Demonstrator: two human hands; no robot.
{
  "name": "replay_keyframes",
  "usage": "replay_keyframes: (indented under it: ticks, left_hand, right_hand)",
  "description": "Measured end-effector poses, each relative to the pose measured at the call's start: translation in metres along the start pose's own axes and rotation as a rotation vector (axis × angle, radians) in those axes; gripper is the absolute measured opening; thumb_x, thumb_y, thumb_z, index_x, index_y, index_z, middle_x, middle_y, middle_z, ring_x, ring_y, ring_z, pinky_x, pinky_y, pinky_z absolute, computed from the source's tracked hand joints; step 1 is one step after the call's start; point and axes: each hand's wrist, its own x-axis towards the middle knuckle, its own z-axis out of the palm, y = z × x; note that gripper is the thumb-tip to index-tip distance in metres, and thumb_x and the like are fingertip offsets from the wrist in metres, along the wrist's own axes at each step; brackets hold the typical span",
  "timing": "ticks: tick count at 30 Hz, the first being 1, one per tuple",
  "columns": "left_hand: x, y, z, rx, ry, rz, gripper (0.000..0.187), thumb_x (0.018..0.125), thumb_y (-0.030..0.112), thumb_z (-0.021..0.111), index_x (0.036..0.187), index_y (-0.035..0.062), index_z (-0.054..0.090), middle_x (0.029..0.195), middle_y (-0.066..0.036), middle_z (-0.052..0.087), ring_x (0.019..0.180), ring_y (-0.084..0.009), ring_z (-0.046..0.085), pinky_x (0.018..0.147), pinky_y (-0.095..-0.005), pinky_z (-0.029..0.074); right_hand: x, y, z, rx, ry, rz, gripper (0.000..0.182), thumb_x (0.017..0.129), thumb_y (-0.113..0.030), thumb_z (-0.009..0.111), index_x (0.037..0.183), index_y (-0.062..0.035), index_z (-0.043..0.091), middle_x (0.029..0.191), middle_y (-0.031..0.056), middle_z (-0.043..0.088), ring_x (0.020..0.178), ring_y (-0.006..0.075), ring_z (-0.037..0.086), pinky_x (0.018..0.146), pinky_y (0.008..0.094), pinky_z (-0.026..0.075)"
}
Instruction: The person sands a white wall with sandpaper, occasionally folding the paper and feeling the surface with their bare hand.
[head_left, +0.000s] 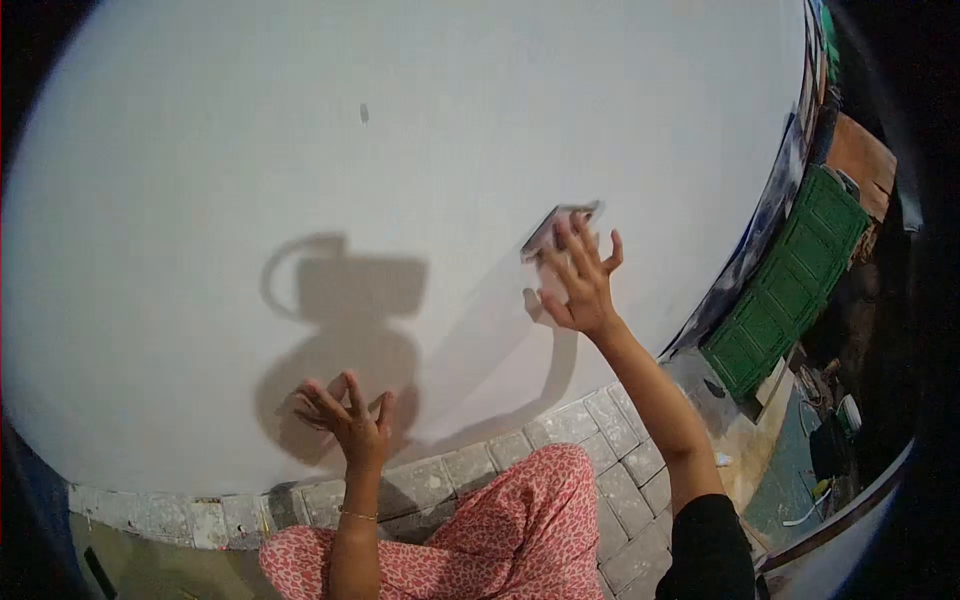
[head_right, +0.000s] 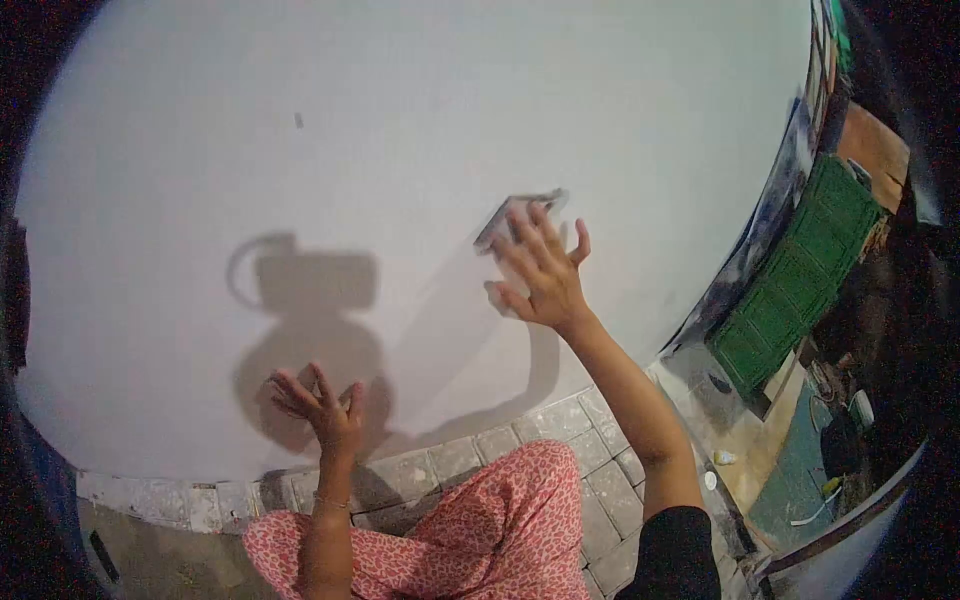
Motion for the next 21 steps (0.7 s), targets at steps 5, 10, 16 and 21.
replay_keyframes:
  ticks: [5, 10, 16, 21]
  left_hand:
    - [-0.002, -0.001, 0.002, 0.016, 0.018, 0.013, 0.083, 0.083, 0.053, 0.059, 0.147, 0.0297, 0.011, 0.150, -0.023, -0.009, 0.137, -0.0461, -0.007, 0.099, -0.0701, -0.006]
    - [0.003, 0.001, -0.001, 0.015, 0.040, 0.030, 0.084, 0.082, 0.051, 0.060, 0.147, 0.0282, 0.012, 0.150, -0.022, -0.009, 0.137, -0.0457, -0.008, 0.100, -0.0695, -0.006]
    - [0.000, -0.003, 0.002, 0.084, 0.041, 0.054, 0.079, 0.084, 0.049, 0.057, 0.146, 0.0188, 0.018, 0.149, -0.026, -0.005, 0.136, -0.0490, -0.008, 0.101, -0.0689, -0.003]
    - [0.001, 0.001, -0.002, 0.043, 0.015, 0.024, 0.081, 0.084, 0.049, 0.059, 0.147, 0.0228, 0.015, 0.150, -0.025, -0.006, 0.136, -0.0483, -0.008, 0.100, -0.0692, -0.005]
  right_hand:
    - [0.005, -0.005, 0.002, 0.207, 0.346, 0.490, 0.047, 0.081, -0.037, 0.053, 0.123, -0.0155, 0.057, 0.142, 0.0099, 0.040, 0.135, 0.0266, 0.030, 0.107, 0.0521, -0.004]
    - [-0.011, 0.009, -0.002, -0.089, -0.117, 0.006, 0.061, 0.082, -0.030, 0.053, 0.137, -0.0063, 0.039, 0.150, 0.0186, 0.020, 0.140, 0.0319, 0.012, 0.106, 0.0515, -0.003]
    - [-0.001, -0.009, 0.002, -0.045, -0.044, -0.272, 0.059, 0.084, -0.033, 0.051, 0.133, -0.0012, 0.044, 0.148, 0.0217, 0.022, 0.140, 0.0345, 0.013, 0.106, 0.0526, 0.000]
    - [0.017, -0.003, 0.012, 0.049, 0.189, 0.379, 0.054, 0.083, -0.034, 0.052, 0.128, -0.0043, 0.050, 0.147, 0.0186, 0.027, 0.138, 0.0327, 0.020, 0.107, 0.0528, -0.001]
